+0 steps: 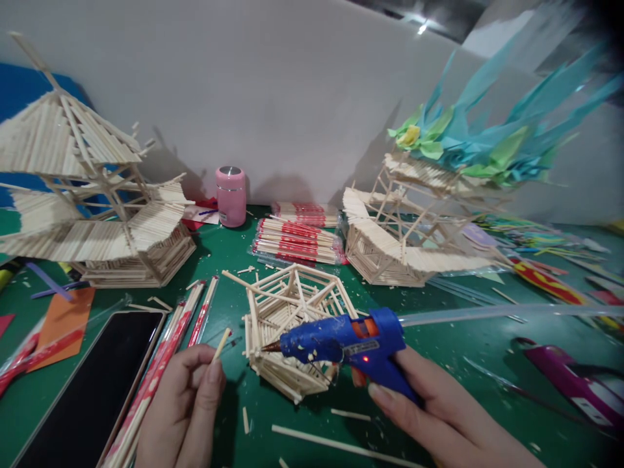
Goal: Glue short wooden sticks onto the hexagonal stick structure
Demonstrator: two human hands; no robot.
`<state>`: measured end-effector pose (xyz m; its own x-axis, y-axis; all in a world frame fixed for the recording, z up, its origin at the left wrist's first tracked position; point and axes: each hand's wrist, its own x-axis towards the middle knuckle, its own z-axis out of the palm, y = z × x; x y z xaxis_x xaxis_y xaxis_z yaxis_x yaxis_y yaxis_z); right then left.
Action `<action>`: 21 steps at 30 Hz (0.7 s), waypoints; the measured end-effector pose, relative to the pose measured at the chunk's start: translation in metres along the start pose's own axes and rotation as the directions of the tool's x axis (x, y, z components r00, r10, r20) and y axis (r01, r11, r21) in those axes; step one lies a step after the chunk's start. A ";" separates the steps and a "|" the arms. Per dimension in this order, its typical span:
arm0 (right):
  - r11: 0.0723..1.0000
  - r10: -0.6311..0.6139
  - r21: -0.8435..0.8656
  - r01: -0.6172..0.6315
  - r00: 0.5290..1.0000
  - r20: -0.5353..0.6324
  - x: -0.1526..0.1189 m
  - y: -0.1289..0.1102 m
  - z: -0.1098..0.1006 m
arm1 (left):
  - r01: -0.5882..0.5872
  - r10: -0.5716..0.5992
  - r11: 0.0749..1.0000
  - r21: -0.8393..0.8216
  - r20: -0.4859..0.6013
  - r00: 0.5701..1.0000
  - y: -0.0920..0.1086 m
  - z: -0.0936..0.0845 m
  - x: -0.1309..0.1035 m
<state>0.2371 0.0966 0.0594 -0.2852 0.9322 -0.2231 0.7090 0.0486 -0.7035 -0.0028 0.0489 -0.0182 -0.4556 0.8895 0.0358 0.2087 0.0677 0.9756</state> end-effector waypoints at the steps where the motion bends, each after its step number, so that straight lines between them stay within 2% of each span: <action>1: 1.000 -0.012 -0.011 0.012 1.000 0.011 0.000 0.000 0.000 | 0.020 -0.020 1.000 -0.010 -0.021 1.000 0.001 0.001 -0.001; 3: 0.999 -0.043 -0.015 0.043 0.999 0.015 0.000 -0.001 0.001 | 0.048 -0.049 0.999 -0.025 -0.051 0.997 0.004 0.003 -0.001; 5: 0.998 -0.065 -0.008 0.065 0.998 -0.002 0.001 -0.002 0.002 | 0.050 -0.051 0.998 -0.037 -0.033 0.998 0.005 0.004 -0.002; 10: 1.000 -0.009 0.003 0.009 1.000 0.001 0.000 -0.002 0.001 | 0.071 -0.072 0.997 -0.016 -0.065 0.995 0.002 0.002 -0.001; 12: 1.000 0.013 0.029 -0.012 1.000 -0.016 -0.001 0.000 0.000 | 0.046 -0.046 0.999 -0.001 -0.031 0.998 0.000 0.002 -0.001; 18: 1.000 -0.030 -0.002 0.030 0.999 0.040 -0.001 -0.001 -0.001 | 0.049 -0.050 0.999 -0.022 -0.066 0.997 0.003 0.005 -0.002; 21: 0.999 -0.037 0.028 0.036 0.999 0.022 -0.001 -0.005 0.000 | 0.054 -0.056 0.998 -0.027 -0.064 0.996 0.007 0.008 -0.003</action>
<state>0.2336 0.0956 0.0625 -0.3252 0.9216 -0.2121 0.6801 0.0721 -0.7295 0.0068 0.0497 -0.0129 -0.5214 0.8533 -0.0050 0.1600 0.1036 0.9817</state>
